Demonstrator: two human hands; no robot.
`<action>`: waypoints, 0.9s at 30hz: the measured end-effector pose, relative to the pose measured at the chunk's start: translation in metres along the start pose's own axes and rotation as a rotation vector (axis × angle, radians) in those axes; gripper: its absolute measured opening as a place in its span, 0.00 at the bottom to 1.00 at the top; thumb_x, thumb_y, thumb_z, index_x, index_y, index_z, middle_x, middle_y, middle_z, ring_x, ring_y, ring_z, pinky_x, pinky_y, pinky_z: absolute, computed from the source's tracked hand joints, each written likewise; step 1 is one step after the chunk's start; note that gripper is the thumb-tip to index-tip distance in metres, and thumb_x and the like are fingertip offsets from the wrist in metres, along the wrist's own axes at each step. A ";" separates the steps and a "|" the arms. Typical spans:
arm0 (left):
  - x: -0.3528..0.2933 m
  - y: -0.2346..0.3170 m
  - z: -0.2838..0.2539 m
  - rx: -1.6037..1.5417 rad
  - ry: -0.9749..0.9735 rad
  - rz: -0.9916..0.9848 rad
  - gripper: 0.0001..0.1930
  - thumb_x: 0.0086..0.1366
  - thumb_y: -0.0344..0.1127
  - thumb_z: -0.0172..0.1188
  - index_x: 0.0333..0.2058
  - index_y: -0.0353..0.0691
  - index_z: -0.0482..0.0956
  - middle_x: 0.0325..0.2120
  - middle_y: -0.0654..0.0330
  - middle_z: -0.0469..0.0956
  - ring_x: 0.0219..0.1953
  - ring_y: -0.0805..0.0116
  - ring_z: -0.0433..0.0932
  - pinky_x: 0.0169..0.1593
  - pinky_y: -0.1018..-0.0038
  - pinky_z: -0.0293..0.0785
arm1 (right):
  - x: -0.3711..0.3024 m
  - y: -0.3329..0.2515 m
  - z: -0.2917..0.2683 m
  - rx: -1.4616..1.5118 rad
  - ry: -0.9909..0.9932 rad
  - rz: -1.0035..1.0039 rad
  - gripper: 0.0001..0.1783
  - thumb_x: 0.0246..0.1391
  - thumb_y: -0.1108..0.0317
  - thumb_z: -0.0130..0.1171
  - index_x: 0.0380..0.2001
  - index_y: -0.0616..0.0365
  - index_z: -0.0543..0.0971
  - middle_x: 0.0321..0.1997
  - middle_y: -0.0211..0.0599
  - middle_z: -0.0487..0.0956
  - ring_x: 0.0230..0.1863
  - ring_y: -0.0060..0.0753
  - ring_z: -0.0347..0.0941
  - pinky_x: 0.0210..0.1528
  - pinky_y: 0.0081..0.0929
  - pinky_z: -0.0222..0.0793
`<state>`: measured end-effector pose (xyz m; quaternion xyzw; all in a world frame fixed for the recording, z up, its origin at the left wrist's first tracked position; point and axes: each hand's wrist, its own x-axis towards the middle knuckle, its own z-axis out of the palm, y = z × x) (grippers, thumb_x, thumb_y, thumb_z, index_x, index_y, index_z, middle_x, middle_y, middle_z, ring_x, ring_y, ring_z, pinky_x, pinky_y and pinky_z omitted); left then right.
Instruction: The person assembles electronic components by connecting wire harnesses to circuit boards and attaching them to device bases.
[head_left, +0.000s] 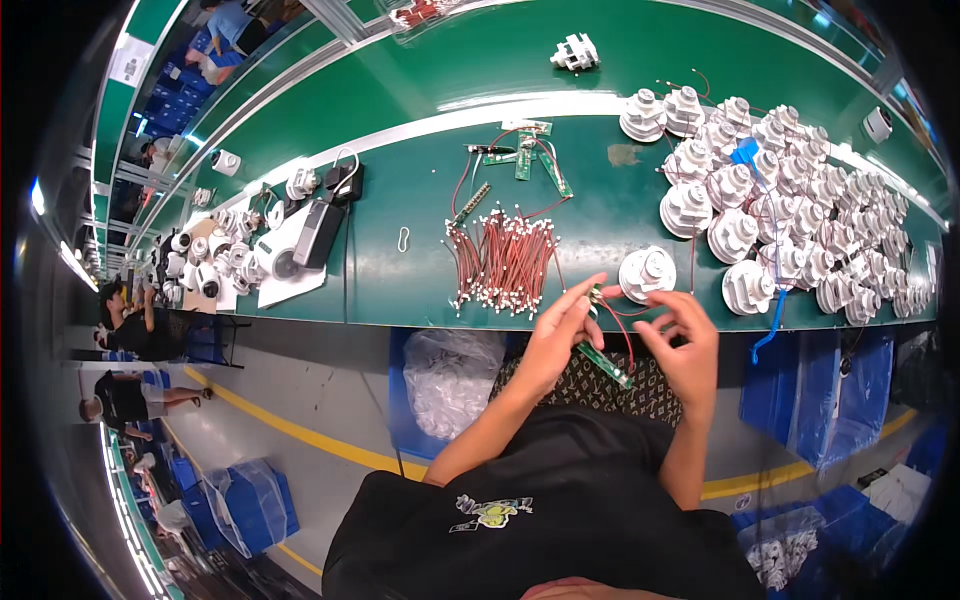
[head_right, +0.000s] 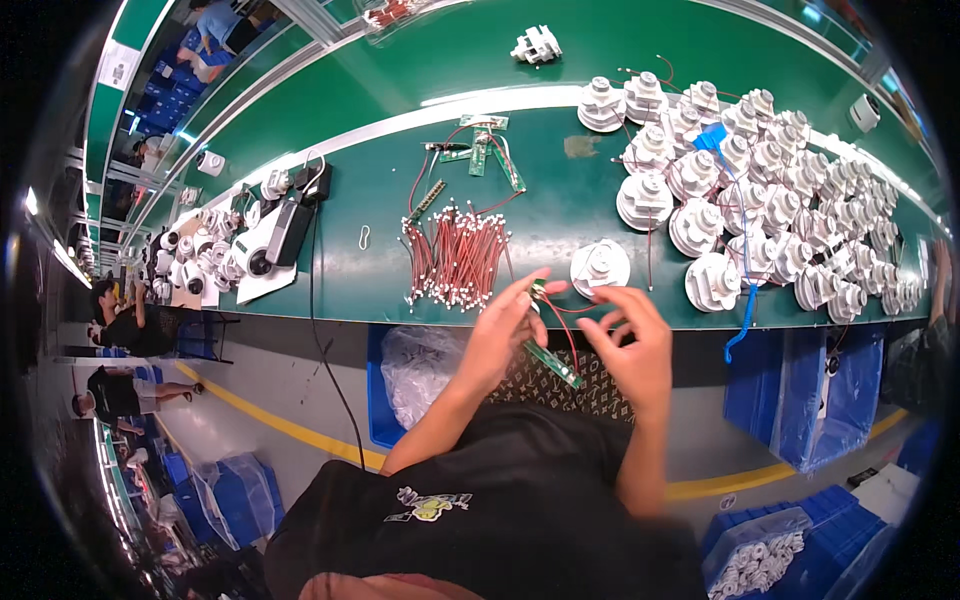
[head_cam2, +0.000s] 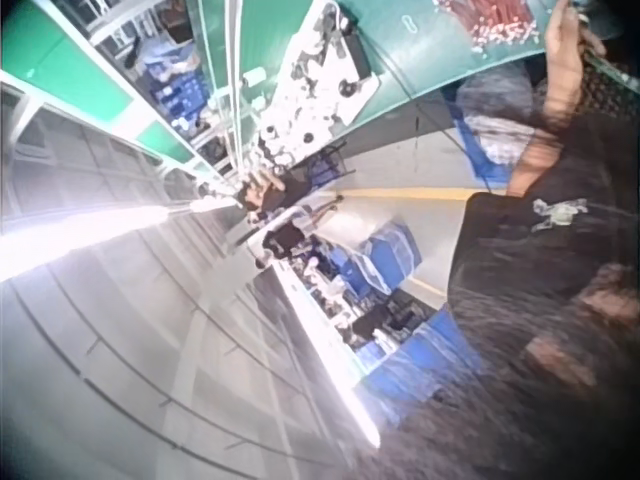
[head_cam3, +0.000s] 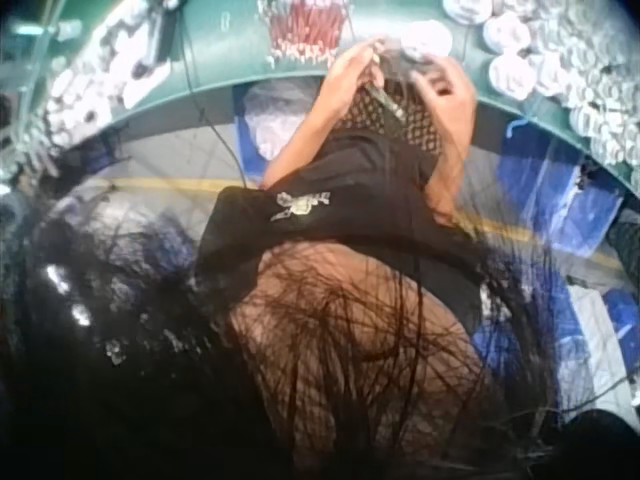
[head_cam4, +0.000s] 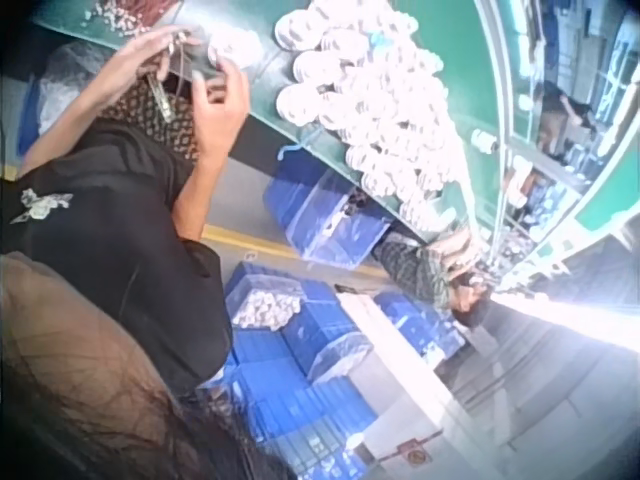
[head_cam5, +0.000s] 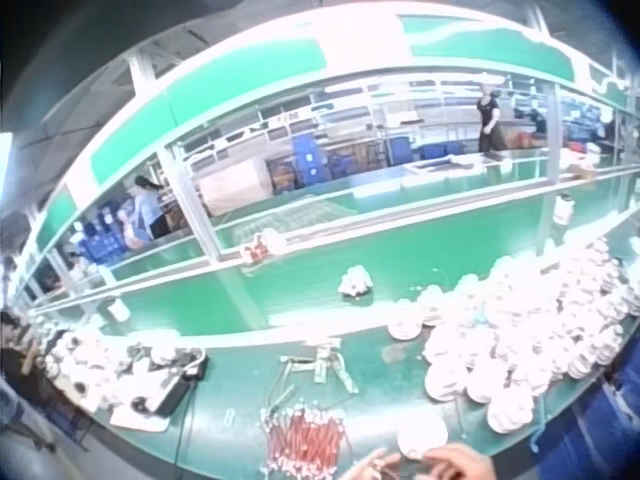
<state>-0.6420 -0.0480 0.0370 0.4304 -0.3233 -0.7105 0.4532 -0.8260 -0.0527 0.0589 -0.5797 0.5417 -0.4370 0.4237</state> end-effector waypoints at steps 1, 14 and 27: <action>0.004 0.002 -0.001 -0.005 0.024 0.004 0.23 0.72 0.40 0.40 0.62 0.36 0.60 0.56 0.52 0.70 0.29 0.76 0.72 0.38 0.80 0.70 | 0.001 0.009 -0.007 0.001 0.073 -0.010 0.16 0.46 0.79 0.63 0.42 0.62 0.78 0.39 0.34 0.78 0.31 0.17 0.73 0.28 0.15 0.66; 0.018 0.013 0.000 0.043 -0.005 0.077 0.22 0.72 0.38 0.42 0.60 0.34 0.64 0.51 0.53 0.74 0.27 0.78 0.72 0.36 0.81 0.69 | 0.025 0.043 0.019 -0.099 0.341 -0.165 0.23 0.46 0.77 0.59 0.49 0.64 0.73 0.53 0.46 0.72 0.54 0.45 0.70 0.55 0.33 0.66; 0.048 0.005 0.020 1.059 0.086 0.591 0.46 0.49 0.44 0.71 0.62 0.36 0.57 0.60 0.46 0.57 0.59 0.52 0.60 0.61 0.62 0.59 | 0.023 0.050 0.018 -0.015 0.325 -0.136 0.20 0.55 0.70 0.46 0.50 0.63 0.74 0.51 0.47 0.76 0.53 0.46 0.72 0.57 0.36 0.64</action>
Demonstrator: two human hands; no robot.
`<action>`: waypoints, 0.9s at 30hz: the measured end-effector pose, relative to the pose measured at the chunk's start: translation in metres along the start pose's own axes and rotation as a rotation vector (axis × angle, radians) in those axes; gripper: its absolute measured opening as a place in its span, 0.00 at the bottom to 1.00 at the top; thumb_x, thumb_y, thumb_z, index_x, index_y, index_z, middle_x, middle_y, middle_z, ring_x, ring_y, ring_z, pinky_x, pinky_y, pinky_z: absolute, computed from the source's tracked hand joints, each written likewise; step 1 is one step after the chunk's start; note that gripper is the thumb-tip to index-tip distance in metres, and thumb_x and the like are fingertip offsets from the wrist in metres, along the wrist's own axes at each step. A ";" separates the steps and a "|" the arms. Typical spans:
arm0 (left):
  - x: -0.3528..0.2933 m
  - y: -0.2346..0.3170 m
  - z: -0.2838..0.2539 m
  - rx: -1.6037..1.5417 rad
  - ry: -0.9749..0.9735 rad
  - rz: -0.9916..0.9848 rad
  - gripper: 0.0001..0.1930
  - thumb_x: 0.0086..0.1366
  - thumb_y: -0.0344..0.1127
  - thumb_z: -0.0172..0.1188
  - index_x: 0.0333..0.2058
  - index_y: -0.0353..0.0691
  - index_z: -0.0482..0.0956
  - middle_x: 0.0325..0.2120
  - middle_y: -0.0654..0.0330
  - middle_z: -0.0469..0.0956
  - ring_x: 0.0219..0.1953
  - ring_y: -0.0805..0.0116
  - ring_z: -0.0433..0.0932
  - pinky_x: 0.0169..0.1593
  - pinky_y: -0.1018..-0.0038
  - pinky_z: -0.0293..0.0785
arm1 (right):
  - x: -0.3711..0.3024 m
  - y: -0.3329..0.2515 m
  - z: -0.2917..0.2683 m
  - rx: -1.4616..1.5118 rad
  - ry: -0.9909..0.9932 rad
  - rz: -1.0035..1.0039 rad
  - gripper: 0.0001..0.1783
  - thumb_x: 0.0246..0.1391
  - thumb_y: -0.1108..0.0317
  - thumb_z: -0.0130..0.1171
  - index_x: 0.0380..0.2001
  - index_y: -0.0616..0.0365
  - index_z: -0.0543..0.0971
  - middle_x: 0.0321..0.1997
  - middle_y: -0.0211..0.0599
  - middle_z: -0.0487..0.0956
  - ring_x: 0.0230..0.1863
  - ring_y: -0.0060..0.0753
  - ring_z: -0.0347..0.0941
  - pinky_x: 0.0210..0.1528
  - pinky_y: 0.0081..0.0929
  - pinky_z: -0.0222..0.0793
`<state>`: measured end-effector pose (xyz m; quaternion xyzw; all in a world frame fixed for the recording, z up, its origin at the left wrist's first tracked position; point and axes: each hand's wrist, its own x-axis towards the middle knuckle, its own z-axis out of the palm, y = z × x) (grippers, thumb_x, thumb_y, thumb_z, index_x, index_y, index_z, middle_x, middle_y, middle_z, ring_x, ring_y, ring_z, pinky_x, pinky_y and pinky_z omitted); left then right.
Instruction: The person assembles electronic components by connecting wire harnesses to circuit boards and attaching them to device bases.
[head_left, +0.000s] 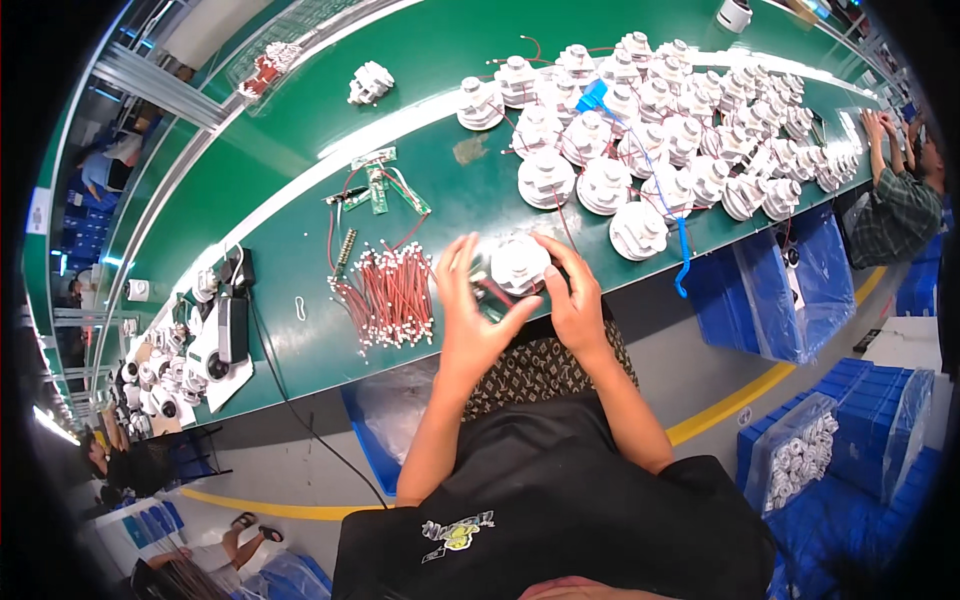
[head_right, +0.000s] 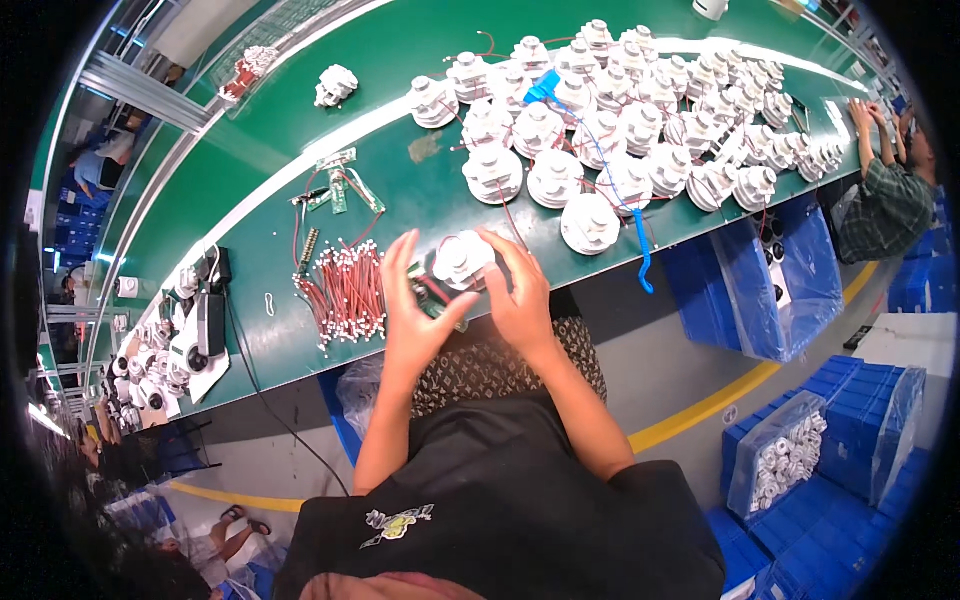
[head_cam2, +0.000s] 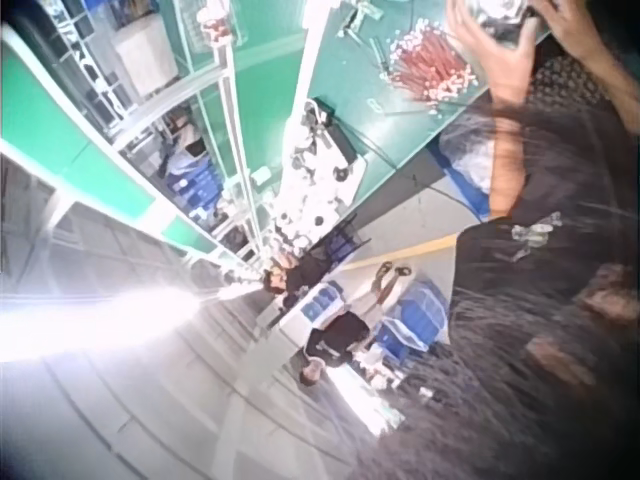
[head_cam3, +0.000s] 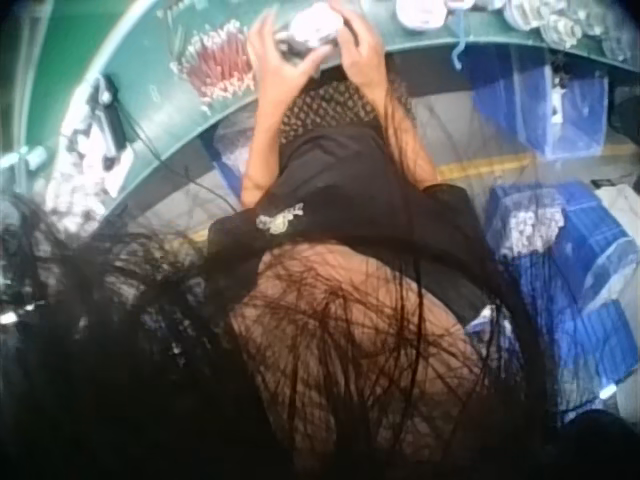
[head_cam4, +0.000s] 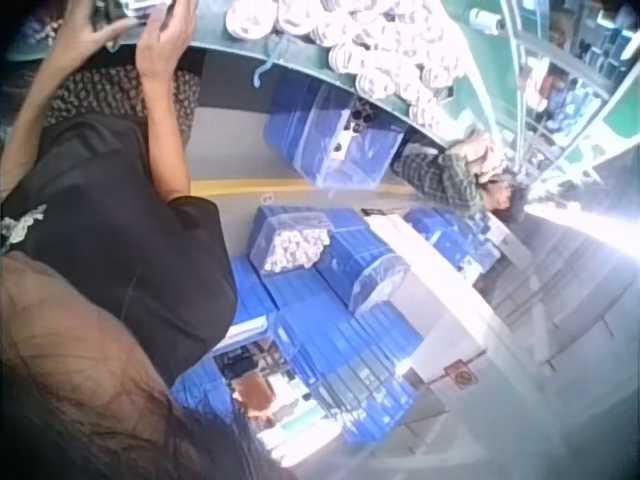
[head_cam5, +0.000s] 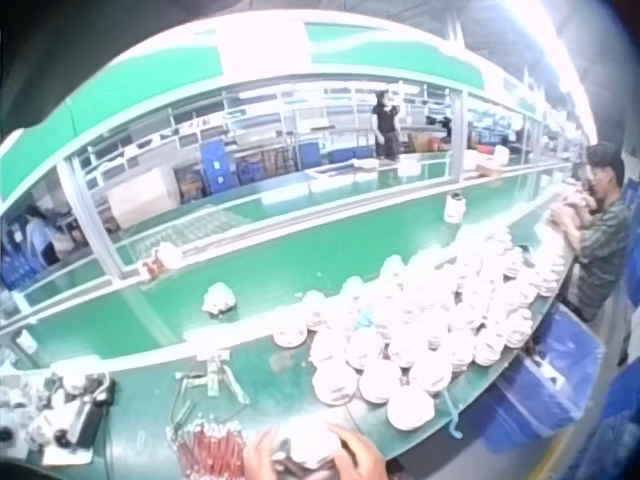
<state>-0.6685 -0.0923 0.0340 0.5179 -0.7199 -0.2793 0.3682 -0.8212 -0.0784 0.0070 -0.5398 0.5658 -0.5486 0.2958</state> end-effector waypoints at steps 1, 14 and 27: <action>0.008 0.004 0.004 0.010 -0.031 0.020 0.50 0.44 0.45 0.74 0.62 0.36 0.55 0.61 0.44 0.54 0.63 0.47 0.55 0.63 0.58 0.55 | 0.000 0.001 0.000 0.009 -0.004 -0.011 0.20 0.55 0.70 0.46 0.50 0.63 0.74 0.51 0.47 0.76 0.53 0.46 0.72 0.57 0.36 0.64; 0.182 -0.049 -0.066 -0.329 -0.192 -0.296 0.30 0.49 0.41 0.70 0.50 0.37 0.70 0.39 0.56 0.77 0.39 0.68 0.78 0.44 0.73 0.74 | 0.000 0.009 0.002 -0.134 -0.037 -0.150 0.16 0.53 0.68 0.53 0.45 0.60 0.77 0.33 0.36 0.82 0.30 0.33 0.76 0.34 0.25 0.71; 0.308 -0.146 -0.071 -0.050 0.083 -0.251 0.22 0.62 0.49 0.59 0.44 0.35 0.78 0.40 0.57 0.77 0.44 0.68 0.73 0.50 0.75 0.66 | -0.002 0.027 0.021 -0.599 0.156 -0.458 0.15 0.38 0.65 0.57 0.34 0.53 0.79 0.33 0.28 0.76 0.31 0.31 0.71 0.30 0.28 0.64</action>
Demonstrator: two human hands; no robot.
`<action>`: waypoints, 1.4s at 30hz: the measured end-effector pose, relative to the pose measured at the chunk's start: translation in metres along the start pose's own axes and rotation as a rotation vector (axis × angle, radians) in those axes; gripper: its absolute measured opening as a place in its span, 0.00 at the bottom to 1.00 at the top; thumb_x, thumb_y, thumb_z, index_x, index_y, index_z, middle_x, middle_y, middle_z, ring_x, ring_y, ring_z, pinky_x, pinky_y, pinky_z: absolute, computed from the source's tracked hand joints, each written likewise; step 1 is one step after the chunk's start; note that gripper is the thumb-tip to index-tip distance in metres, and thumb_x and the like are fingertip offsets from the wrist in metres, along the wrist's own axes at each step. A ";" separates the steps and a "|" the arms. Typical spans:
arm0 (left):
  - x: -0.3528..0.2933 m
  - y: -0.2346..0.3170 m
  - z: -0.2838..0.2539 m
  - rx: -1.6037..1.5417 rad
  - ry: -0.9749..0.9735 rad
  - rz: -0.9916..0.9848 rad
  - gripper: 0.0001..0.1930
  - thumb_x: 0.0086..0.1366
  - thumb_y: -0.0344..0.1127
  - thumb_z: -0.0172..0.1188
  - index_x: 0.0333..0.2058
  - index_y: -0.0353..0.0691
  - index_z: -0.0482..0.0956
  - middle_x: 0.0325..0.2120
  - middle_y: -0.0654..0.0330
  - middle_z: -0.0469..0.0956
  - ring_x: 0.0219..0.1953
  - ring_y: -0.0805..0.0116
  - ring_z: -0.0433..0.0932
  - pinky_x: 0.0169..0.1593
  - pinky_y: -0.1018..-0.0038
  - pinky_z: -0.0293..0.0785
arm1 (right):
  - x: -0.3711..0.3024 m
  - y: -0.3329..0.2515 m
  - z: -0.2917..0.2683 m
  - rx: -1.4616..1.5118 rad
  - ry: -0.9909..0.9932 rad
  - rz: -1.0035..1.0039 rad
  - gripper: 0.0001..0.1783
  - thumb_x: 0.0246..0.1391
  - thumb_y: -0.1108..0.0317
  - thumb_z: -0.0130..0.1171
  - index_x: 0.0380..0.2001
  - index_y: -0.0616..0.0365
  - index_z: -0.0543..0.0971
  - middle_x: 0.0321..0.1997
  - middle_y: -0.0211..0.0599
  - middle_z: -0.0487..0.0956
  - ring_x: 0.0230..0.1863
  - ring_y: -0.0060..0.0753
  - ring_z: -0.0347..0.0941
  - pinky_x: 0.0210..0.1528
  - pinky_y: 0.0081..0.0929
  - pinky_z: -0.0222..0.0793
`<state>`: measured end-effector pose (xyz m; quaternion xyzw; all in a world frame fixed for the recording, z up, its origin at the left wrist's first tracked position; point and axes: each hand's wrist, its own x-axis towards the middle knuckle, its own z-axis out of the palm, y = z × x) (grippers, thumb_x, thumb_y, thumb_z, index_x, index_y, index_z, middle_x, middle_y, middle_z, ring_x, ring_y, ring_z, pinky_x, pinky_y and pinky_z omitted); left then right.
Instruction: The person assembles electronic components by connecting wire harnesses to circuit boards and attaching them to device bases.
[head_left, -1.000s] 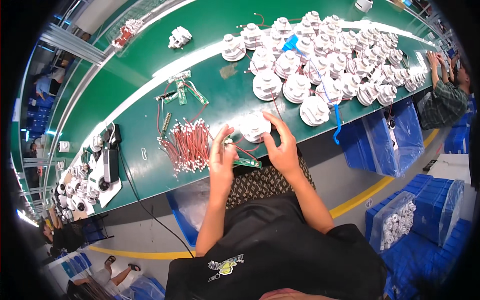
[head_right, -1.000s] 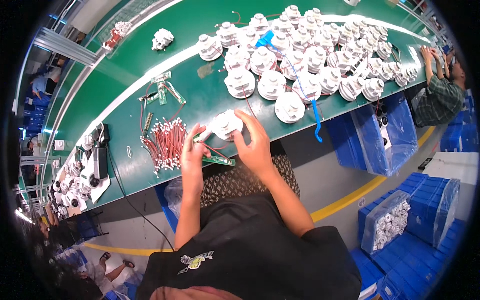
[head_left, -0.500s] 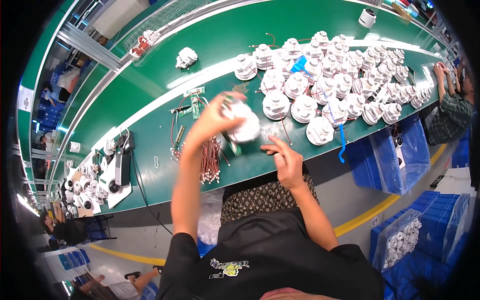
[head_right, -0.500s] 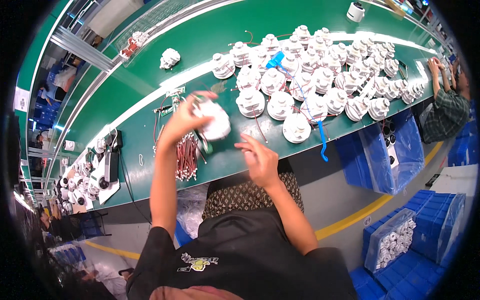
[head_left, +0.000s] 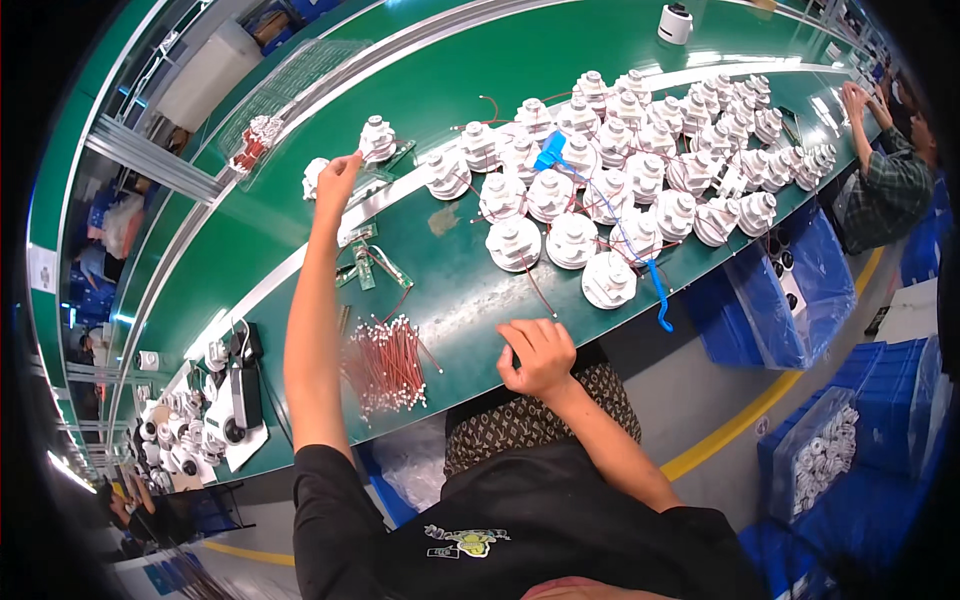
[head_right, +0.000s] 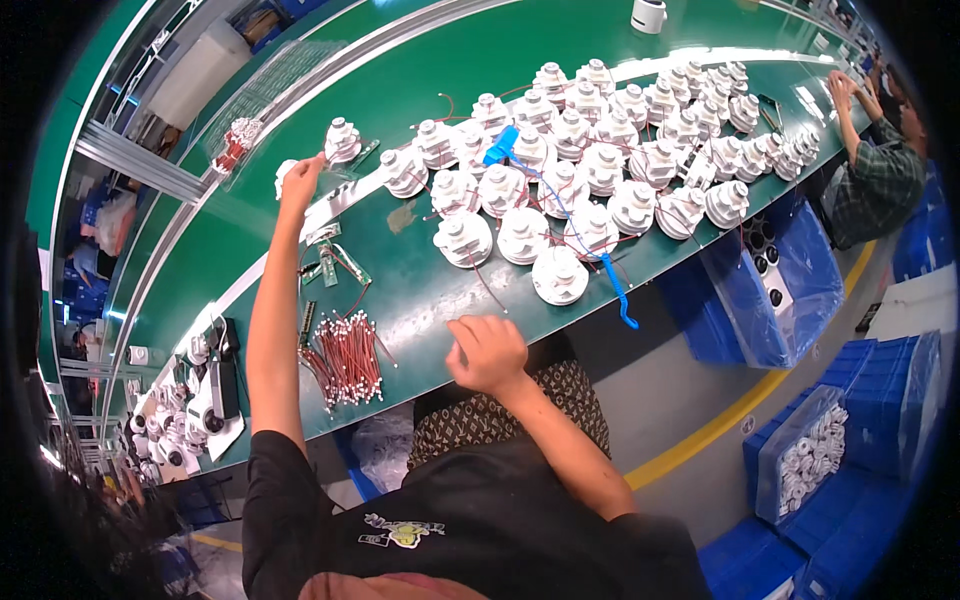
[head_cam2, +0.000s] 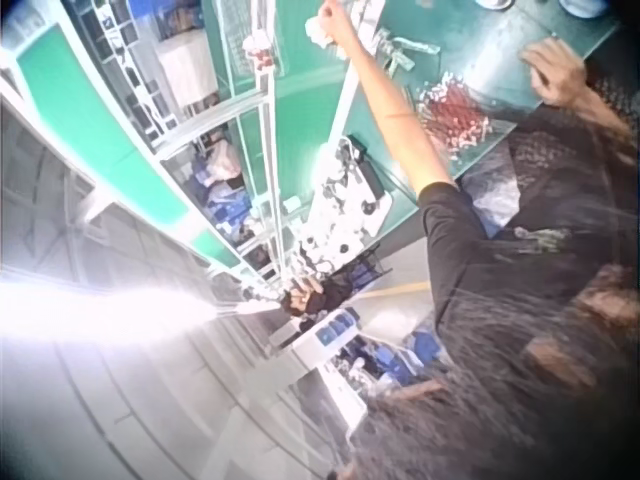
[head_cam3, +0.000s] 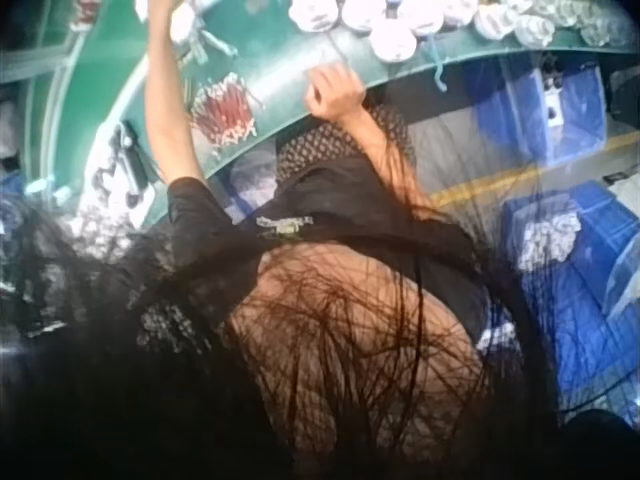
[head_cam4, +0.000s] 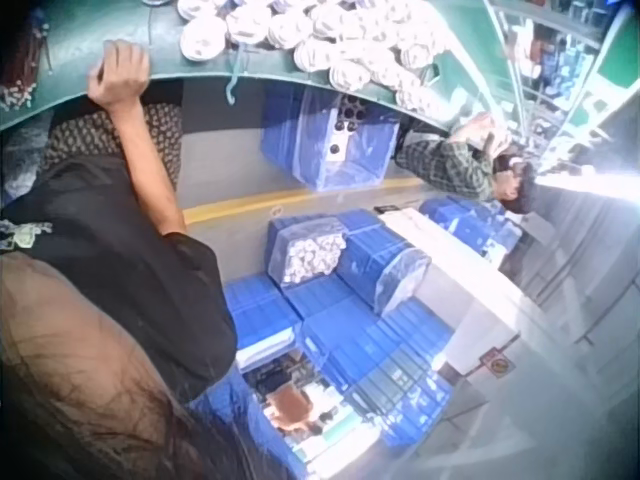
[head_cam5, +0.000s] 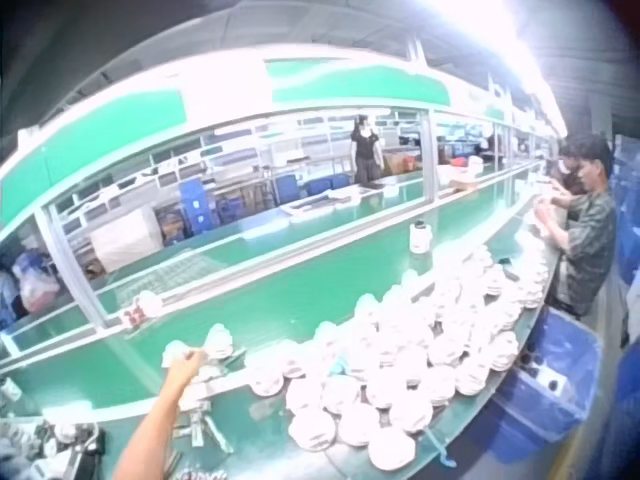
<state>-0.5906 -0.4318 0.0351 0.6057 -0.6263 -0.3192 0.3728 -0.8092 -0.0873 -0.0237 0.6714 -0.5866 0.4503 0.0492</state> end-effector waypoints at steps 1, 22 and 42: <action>-0.001 0.001 -0.004 0.054 -0.026 0.008 0.20 0.63 0.48 0.57 0.43 0.35 0.79 0.42 0.55 0.77 0.46 0.65 0.74 0.53 0.73 0.66 | 0.001 0.001 0.001 -0.005 0.019 -0.009 0.15 0.37 0.65 0.56 0.33 0.53 0.79 0.32 0.28 0.76 0.30 0.31 0.71 0.29 0.28 0.63; 0.005 -0.064 -0.153 0.910 0.185 0.197 0.40 0.45 0.45 0.71 0.56 0.41 0.63 0.44 0.44 0.76 0.42 0.43 0.77 0.46 0.57 0.73 | 0.000 -0.004 0.004 0.060 0.065 -0.047 0.13 0.34 0.66 0.52 0.27 0.53 0.80 0.28 0.28 0.76 0.25 0.31 0.69 0.27 0.29 0.62; -0.338 0.062 0.070 -0.331 -0.145 -0.003 0.44 0.46 0.39 0.75 0.58 0.32 0.60 0.51 0.47 0.70 0.56 0.55 0.69 0.60 0.63 0.63 | -0.005 0.006 0.000 0.185 0.232 0.122 0.11 0.49 0.81 0.52 0.36 0.62 0.77 0.36 0.43 0.77 0.33 0.43 0.73 0.35 0.32 0.72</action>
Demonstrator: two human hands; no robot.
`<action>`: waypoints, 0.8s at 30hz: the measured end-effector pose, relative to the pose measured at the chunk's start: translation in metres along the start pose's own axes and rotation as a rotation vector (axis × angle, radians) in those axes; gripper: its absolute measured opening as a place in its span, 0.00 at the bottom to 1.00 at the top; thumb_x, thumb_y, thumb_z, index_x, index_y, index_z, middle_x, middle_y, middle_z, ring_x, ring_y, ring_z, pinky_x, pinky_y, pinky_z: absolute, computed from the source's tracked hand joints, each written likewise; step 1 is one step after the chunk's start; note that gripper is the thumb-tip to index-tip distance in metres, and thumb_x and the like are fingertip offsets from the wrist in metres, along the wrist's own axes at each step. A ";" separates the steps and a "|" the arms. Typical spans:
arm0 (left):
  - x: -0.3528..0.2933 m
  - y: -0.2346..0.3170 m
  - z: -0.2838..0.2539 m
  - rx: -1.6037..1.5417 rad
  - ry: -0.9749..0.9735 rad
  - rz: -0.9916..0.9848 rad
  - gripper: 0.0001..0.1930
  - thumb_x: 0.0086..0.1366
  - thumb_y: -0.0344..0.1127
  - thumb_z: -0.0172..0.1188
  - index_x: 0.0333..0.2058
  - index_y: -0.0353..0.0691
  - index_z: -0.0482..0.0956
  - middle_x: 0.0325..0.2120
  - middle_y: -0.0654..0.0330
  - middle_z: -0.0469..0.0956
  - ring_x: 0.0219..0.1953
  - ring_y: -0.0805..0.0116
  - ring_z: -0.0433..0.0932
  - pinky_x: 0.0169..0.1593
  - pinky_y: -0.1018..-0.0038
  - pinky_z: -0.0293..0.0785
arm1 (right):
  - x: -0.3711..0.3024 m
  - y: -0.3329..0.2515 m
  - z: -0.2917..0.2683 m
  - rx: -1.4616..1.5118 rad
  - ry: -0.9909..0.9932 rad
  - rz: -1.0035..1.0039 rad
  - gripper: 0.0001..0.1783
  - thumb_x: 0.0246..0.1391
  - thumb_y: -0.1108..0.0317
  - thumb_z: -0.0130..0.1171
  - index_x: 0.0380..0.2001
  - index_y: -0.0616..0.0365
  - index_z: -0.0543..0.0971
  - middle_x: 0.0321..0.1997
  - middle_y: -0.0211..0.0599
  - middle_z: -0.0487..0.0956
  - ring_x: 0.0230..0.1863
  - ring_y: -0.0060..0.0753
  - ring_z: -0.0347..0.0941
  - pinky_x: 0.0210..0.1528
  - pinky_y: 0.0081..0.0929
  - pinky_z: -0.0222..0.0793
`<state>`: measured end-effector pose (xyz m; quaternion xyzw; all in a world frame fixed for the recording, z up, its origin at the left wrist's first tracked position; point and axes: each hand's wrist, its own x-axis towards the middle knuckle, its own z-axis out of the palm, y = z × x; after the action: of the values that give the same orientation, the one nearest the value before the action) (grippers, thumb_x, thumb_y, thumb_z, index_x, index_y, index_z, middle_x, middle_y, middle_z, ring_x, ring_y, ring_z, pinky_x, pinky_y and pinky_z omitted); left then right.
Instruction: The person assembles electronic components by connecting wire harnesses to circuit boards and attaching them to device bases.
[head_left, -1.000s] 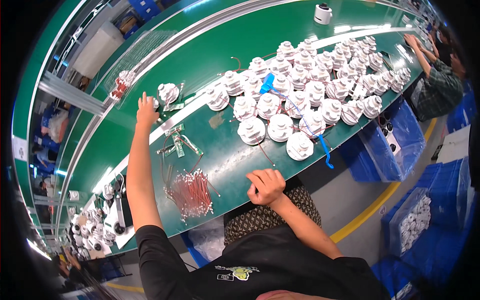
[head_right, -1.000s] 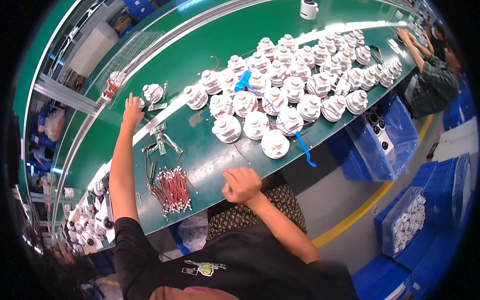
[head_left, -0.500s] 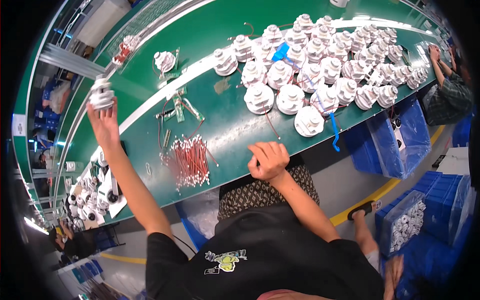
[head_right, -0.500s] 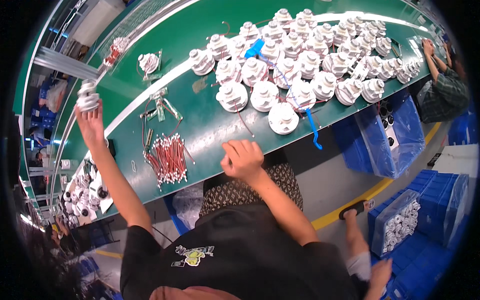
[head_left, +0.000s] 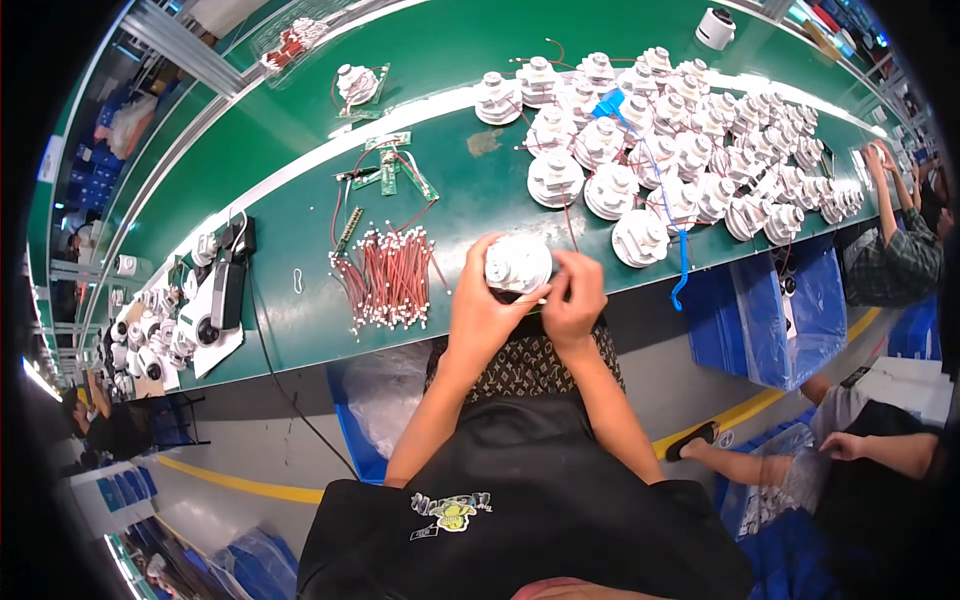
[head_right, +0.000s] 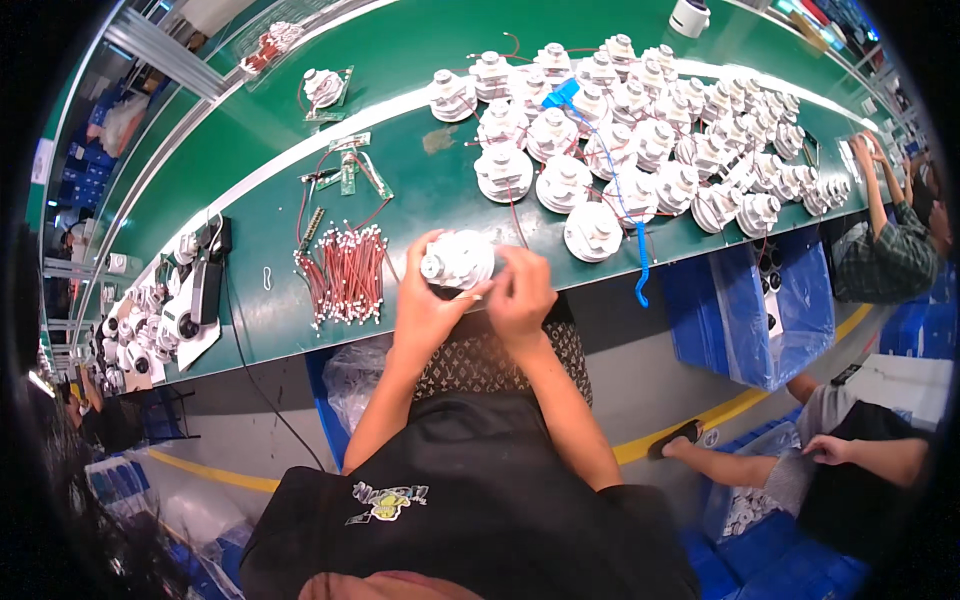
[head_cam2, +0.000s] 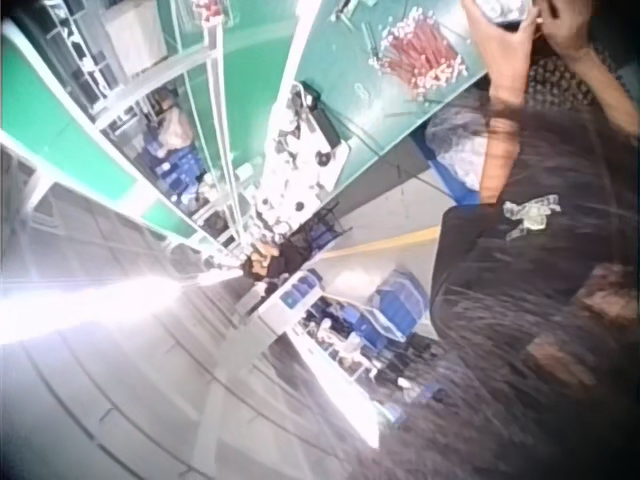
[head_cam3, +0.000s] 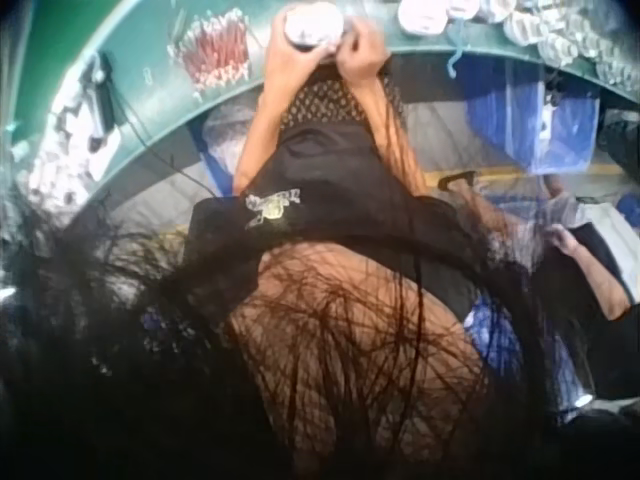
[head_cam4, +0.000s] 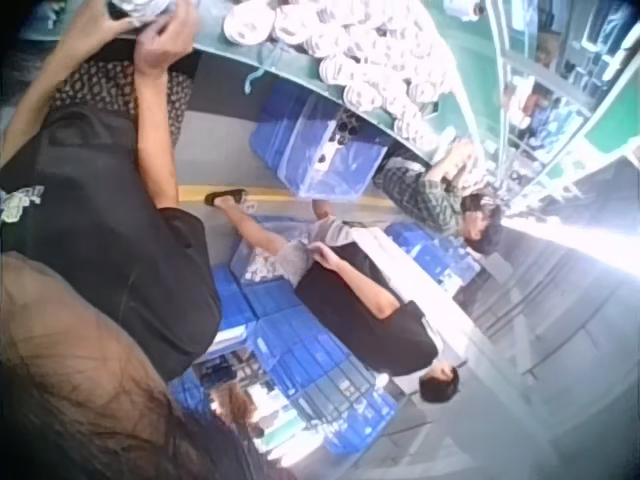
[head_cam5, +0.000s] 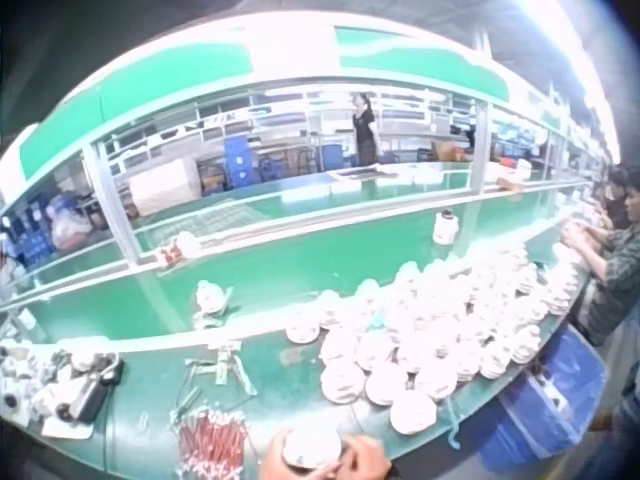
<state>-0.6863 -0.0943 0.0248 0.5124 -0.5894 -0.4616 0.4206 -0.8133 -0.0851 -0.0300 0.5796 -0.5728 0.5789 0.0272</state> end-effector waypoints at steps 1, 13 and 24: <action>0.006 -0.005 0.000 0.000 0.007 0.001 0.44 0.46 0.39 0.75 0.58 0.32 0.60 0.51 0.47 0.70 0.56 0.55 0.69 0.60 0.63 0.63 | 0.003 -0.006 -0.001 0.125 0.047 0.192 0.13 0.48 0.83 0.51 0.38 0.63 0.76 0.37 0.44 0.77 0.34 0.44 0.74 0.35 0.32 0.72; 0.002 0.002 -0.087 0.721 0.179 0.229 0.18 0.55 0.35 0.65 0.44 0.37 0.74 0.44 0.51 0.74 0.49 0.51 0.70 0.55 0.60 0.64 | 0.006 -0.004 0.001 -0.017 -0.023 -0.024 0.15 0.44 0.81 0.54 0.38 0.60 0.77 0.36 0.41 0.78 0.35 0.42 0.76 0.35 0.32 0.72; 0.006 -0.047 -0.145 0.652 0.351 -0.112 0.08 0.60 0.33 0.61 0.31 0.32 0.76 0.26 0.58 0.77 0.25 0.68 0.75 0.32 0.72 0.70 | 0.005 -0.007 0.002 -0.053 -0.022 -0.006 0.13 0.42 0.82 0.54 0.34 0.60 0.78 0.32 0.39 0.78 0.31 0.41 0.75 0.31 0.30 0.71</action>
<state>-0.5365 -0.1191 0.0115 0.7223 -0.5953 -0.1769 0.3041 -0.8083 -0.0874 -0.0226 0.5869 -0.5863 0.5571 0.0379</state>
